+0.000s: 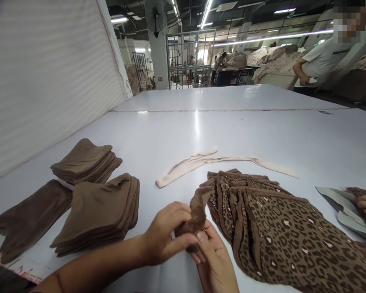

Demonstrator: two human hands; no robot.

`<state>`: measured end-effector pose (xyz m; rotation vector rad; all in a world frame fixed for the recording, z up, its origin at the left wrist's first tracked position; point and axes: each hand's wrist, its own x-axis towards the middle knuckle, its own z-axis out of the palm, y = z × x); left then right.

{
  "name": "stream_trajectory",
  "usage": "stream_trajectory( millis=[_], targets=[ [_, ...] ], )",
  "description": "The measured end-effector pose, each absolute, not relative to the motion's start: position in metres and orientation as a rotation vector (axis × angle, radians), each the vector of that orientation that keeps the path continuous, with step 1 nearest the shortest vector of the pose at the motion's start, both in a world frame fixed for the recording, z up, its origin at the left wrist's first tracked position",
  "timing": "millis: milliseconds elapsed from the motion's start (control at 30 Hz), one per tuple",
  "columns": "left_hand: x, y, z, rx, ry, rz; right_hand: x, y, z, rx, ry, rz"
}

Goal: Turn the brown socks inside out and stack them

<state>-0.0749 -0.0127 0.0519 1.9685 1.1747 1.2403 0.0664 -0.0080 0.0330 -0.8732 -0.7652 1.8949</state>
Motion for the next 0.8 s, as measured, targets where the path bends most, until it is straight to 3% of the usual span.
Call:
stream_trajectory(
  millis=[133,267,333,467,567,800],
  targets=[
    [-0.072,-0.016,0.048,1.867,1.144,1.252,0.069,-0.01,0.03,-0.969,-0.935,1.741],
    [-0.08,-0.013,0.055,1.653,1.087,1.199,0.087,0.002,0.03,-1.075,-1.415,0.988],
    [-0.083,-0.012,0.058,1.578,1.005,1.148,0.095,0.011,0.031,-1.0,-1.652,0.81],
    [-0.081,-0.011,0.057,1.11,0.922,1.266,0.102,0.019,0.032,-0.922,-1.919,0.92],
    [-0.077,-0.008,0.052,0.776,0.829,1.293,0.103,0.016,0.028,-0.93,-1.901,0.796],
    [-0.083,0.003,0.056,0.623,0.799,1.254,0.111,0.015,0.036,-1.001,-2.068,0.855]
  ],
)
